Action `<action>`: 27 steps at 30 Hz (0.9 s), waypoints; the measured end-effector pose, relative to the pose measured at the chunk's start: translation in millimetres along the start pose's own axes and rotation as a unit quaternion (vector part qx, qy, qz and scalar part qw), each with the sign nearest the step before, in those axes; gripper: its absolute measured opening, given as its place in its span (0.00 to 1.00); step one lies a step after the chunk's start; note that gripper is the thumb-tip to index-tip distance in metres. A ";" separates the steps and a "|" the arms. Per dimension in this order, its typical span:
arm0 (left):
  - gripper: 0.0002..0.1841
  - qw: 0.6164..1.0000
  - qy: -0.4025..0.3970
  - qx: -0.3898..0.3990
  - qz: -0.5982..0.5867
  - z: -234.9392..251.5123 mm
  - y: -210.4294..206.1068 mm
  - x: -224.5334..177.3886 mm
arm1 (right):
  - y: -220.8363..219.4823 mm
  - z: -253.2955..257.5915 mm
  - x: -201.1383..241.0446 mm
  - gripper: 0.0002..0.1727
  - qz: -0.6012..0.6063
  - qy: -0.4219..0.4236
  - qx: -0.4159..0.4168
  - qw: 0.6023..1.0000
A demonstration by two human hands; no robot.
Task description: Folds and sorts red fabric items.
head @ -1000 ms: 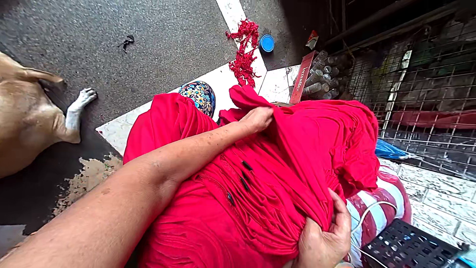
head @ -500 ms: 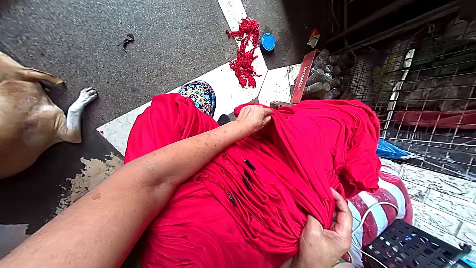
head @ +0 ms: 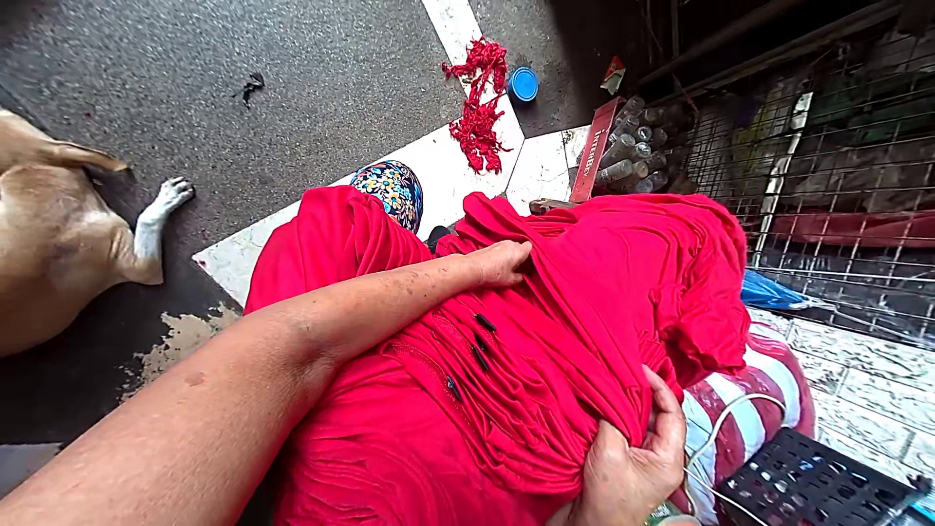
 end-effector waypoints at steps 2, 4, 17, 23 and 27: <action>0.19 0.995 -0.065 -0.071 0.032 -1.5 20.3 -20.4 | 2.3 -1.7 0.7 0.27 -0.002 0.006 -0.008 1.000; 0.17 0.979 -0.138 -0.119 0.093 -2.7 34.7 -47.1 | 6.1 -5.5 1.9 0.27 0.001 0.005 -0.015 1.000; 0.30 0.996 0.058 -0.061 0.015 -5.1 19.8 2.5 | -5.6 3.1 -3.2 0.27 -0.028 -0.026 0.018 0.999; 0.14 0.951 0.274 0.141 0.011 -14.6 -29.1 30.1 | -5.1 5.4 -3.8 0.27 -0.005 -0.033 0.006 0.999; 0.15 0.981 0.187 -0.009 -0.054 -7.2 1.4 32.4 | -4.3 5.5 -7.0 0.27 0.002 -0.032 0.002 0.999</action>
Point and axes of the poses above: each hand's wrist, its own z-axis towards the middle knuckle, its own y-axis out of the back of the hand, x = y × z, the point moved 10 cm from there along z, towards the middle knuckle, and after that the axes turned 15 degrees about x, right-handed, at the moved point
